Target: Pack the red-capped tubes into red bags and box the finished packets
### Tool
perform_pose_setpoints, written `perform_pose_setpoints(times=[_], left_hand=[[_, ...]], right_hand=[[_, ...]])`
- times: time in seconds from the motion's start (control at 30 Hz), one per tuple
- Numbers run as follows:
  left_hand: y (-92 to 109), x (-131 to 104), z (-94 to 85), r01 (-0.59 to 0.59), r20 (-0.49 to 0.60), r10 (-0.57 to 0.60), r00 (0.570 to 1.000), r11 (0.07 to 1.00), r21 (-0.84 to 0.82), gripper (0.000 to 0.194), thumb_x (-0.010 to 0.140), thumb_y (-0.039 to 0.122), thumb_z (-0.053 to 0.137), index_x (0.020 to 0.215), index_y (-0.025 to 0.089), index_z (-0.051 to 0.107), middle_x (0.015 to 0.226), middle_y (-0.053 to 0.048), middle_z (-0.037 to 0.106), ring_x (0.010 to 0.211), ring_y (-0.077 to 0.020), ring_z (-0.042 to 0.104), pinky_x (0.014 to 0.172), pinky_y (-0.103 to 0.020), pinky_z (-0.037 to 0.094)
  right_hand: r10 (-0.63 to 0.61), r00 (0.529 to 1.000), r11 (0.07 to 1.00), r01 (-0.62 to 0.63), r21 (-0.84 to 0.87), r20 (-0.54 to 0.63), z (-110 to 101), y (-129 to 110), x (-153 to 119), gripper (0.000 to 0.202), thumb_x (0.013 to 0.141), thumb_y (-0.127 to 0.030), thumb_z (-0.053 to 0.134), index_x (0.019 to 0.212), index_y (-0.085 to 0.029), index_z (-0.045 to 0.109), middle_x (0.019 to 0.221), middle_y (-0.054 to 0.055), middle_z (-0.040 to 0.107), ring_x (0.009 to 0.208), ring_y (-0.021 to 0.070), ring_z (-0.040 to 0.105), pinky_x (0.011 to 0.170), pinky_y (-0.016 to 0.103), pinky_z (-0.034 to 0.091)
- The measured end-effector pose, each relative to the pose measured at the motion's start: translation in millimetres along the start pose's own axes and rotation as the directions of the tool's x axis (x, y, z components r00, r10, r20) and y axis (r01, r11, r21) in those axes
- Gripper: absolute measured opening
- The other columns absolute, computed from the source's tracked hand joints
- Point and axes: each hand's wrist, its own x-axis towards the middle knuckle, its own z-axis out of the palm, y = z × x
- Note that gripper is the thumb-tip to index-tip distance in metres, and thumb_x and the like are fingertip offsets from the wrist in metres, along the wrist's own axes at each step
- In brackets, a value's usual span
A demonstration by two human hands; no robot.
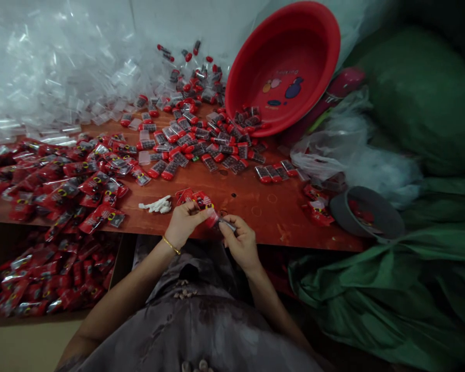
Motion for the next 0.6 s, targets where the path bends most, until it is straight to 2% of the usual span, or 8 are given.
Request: perform_pose_setpoints(times=[0.17, 0.27, 0.33, 0.5, 0.6], left_hand=[[-15, -7, 10.5, -0.033, -0.083, 0.019, 0.996, 0.984, -0.173, 0.034, 0.053, 0.031, 0.083, 0.079, 0.014, 0.07, 0.076, -0.003, 0.071, 0.066, -0.0109, 0.062, 0.07, -0.024, 0.049], [-22, -10, 17.8, -0.075, -0.175, 0.03, 0.984, 0.963, -0.26, 0.033, 0.055, 0.03, 0.082, 0.081, 0.014, 0.069, 0.079, -0.003, 0.072, 0.07, -0.0103, 0.064, 0.072, -0.023, 0.049], [-27, -12, 22.1, -0.069, -0.224, -0.003, 0.975, 0.947, -0.314, 0.034, 0.053, 0.033, 0.082, 0.079, 0.014, 0.069, 0.077, -0.002, 0.072, 0.068, -0.0098, 0.063, 0.071, -0.022, 0.049], [-31, -13, 26.4, 0.015, -0.167, -0.079, 0.983, 0.937, -0.35, 0.035, 0.05, 0.035, 0.083, 0.073, 0.014, 0.068, 0.068, -0.001, 0.069, 0.057, -0.0087, 0.059, 0.06, -0.021, 0.046], [-24, -9, 22.3, 0.028, -0.162, -0.085, 0.983, 0.945, -0.326, 0.036, 0.052, 0.041, 0.081, 0.07, 0.013, 0.068, 0.062, 0.0, 0.066, 0.053, -0.0083, 0.056, 0.056, -0.021, 0.044]], right_hand=[[0.072, 0.993, 0.983, -0.055, 0.173, -0.097, 18, 1, 2, 0.026, 0.084, -0.045, 0.052, 0.086, -0.019, 0.054, 0.05, -0.009, 0.046, 0.035, 0.0059, 0.041, 0.037, 0.018, 0.034], [0.071, 0.982, 0.987, -0.044, 0.152, -0.175, 26, 4, 1, 0.027, 0.085, -0.046, 0.05, 0.088, -0.019, 0.054, 0.052, -0.008, 0.049, 0.037, 0.0069, 0.045, 0.037, 0.019, 0.037], [0.054, 0.978, 0.992, -0.03, 0.122, -0.2, 28, 5, 0, 0.028, 0.085, -0.046, 0.05, 0.089, -0.019, 0.054, 0.051, -0.007, 0.048, 0.037, 0.0076, 0.045, 0.038, 0.02, 0.038], [0.054, 0.975, 0.995, -0.033, 0.098, -0.216, 30, -1, 8, 0.027, 0.085, -0.046, 0.05, 0.086, -0.019, 0.054, 0.059, -0.005, 0.052, 0.04, 0.0075, 0.044, 0.038, 0.02, 0.038], [0.036, 0.99, 0.993, -0.02, 0.115, -0.139, 33, -7, 15, 0.025, 0.086, -0.044, 0.049, 0.085, -0.019, 0.054, 0.064, -0.003, 0.056, 0.047, 0.0087, 0.049, 0.043, 0.02, 0.042]])
